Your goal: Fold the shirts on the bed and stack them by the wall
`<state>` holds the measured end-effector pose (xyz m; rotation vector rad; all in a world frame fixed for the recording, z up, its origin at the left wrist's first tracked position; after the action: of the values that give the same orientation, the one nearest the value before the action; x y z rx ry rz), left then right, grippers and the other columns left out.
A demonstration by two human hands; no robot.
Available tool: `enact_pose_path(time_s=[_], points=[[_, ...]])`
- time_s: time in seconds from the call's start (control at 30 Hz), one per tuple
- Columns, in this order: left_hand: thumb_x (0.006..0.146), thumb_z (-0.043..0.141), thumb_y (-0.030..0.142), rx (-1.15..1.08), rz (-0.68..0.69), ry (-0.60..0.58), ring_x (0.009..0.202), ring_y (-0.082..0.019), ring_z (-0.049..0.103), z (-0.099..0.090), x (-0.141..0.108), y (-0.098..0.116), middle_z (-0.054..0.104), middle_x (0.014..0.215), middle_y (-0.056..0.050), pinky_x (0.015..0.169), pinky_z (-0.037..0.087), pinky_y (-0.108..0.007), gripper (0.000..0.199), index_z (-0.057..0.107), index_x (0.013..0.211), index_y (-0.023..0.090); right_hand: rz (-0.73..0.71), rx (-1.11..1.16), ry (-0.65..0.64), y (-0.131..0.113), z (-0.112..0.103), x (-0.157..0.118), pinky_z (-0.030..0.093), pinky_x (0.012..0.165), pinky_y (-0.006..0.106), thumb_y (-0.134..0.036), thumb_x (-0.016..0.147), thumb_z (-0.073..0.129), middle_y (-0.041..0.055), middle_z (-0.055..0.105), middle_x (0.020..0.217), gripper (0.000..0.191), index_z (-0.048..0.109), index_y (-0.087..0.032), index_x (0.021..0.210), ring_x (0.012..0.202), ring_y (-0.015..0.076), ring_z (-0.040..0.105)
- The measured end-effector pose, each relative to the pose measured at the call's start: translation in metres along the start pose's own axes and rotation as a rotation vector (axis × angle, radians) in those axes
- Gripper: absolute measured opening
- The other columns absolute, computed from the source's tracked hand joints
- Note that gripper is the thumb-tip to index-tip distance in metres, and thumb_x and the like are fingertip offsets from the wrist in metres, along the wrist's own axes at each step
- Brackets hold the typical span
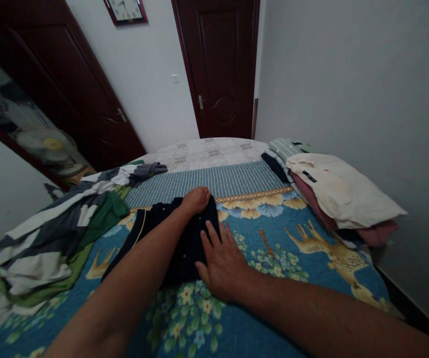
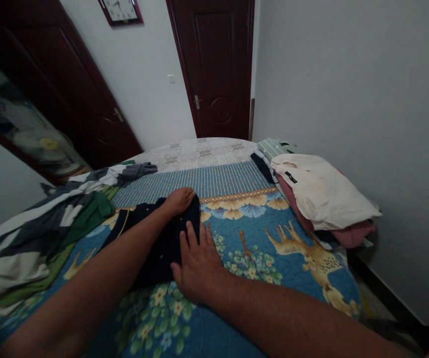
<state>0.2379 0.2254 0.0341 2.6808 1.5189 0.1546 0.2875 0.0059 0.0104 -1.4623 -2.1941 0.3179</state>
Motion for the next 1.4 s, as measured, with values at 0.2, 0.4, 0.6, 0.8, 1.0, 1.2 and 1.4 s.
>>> enact_pose_path(time_s=[0.2,0.4,0.6,0.8,1.0,1.2,1.4], points=[[0.110,0.041,0.029,-0.052,-0.097,0.044,0.108,-0.027,0.074,-0.005,0.012,-0.021,0.078,0.106,-0.014,0.100,0.055,-0.037,0.036,0.075,0.109,0.016,0.005,-0.008,-0.009,0.000,-0.003,-0.002,0.016,0.136,0.068,-0.060,0.104,0.056,0.0173,0.016,0.183,0.083,0.044,-0.010,0.170,0.168,0.0478,0.014],[0.112,0.040,0.031,-0.137,-0.021,0.294,0.150,-0.027,0.054,-0.035,-0.055,-0.017,0.057,0.160,-0.018,0.123,0.046,-0.045,0.048,0.050,0.157,0.018,0.038,-0.017,0.008,0.007,-0.009,0.000,0.022,0.135,0.066,-0.058,0.104,0.056,0.0119,0.026,0.182,0.075,0.049,-0.018,0.168,0.168,0.0435,0.022],[0.110,0.044,0.056,-0.048,0.047,0.161,0.166,-0.037,0.032,0.000,-0.182,0.002,0.040,0.175,-0.023,0.134,0.030,-0.057,0.072,0.041,0.167,0.013,0.073,-0.073,0.036,0.017,-0.012,0.008,0.024,0.134,0.065,-0.052,0.108,0.048,0.0096,0.028,0.181,0.071,0.042,-0.022,0.172,0.167,0.0367,0.027],[0.106,0.047,0.065,-0.005,-0.028,0.126,0.169,-0.039,0.023,0.011,-0.233,0.004,0.029,0.179,-0.026,0.135,0.028,-0.057,0.085,0.038,0.169,0.008,0.077,-0.194,0.007,0.018,-0.004,0.008,0.023,0.133,0.066,-0.052,0.107,0.049,0.0129,0.021,0.183,0.073,0.040,-0.020,0.172,0.167,0.0363,0.028],[0.103,0.057,0.061,0.016,-0.007,0.093,0.158,-0.043,0.044,-0.017,-0.235,0.014,0.057,0.162,-0.027,0.135,0.023,-0.058,0.071,0.062,0.153,0.009,0.130,-0.240,0.064,0.023,-0.004,0.003,0.024,0.131,0.067,-0.054,0.107,0.051,0.0192,0.033,0.178,0.072,0.043,-0.022,0.171,0.166,0.0399,0.029],[0.109,0.048,0.040,-0.071,-0.363,0.391,0.131,-0.034,0.068,-0.079,-0.253,-0.076,0.075,0.136,-0.019,0.119,0.045,-0.049,0.042,0.069,0.138,0.018,0.213,-0.026,0.180,0.049,-0.017,0.013,0.040,0.125,0.052,-0.048,0.106,0.045,0.0221,0.063,0.154,0.071,0.047,-0.010,0.166,0.147,0.0345,0.057],[0.099,0.062,0.056,-0.358,-0.646,0.164,0.124,-0.037,0.073,-0.041,-0.261,-0.172,0.076,0.135,-0.021,0.098,0.054,-0.038,0.053,0.074,0.128,0.013,0.525,0.268,0.221,0.081,-0.028,0.037,0.053,0.108,0.048,-0.056,0.090,0.068,0.0182,0.080,0.117,0.066,0.072,-0.011,0.138,0.118,0.0352,0.073]])
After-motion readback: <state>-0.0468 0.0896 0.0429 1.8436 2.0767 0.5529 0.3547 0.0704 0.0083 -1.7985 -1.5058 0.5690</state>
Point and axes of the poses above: each hand's wrist, its own x-axis towards the middle knuckle, its own z-axis out of the palm, y = z × x, the point moved 8 cm from there along x, towards the middle knuckle
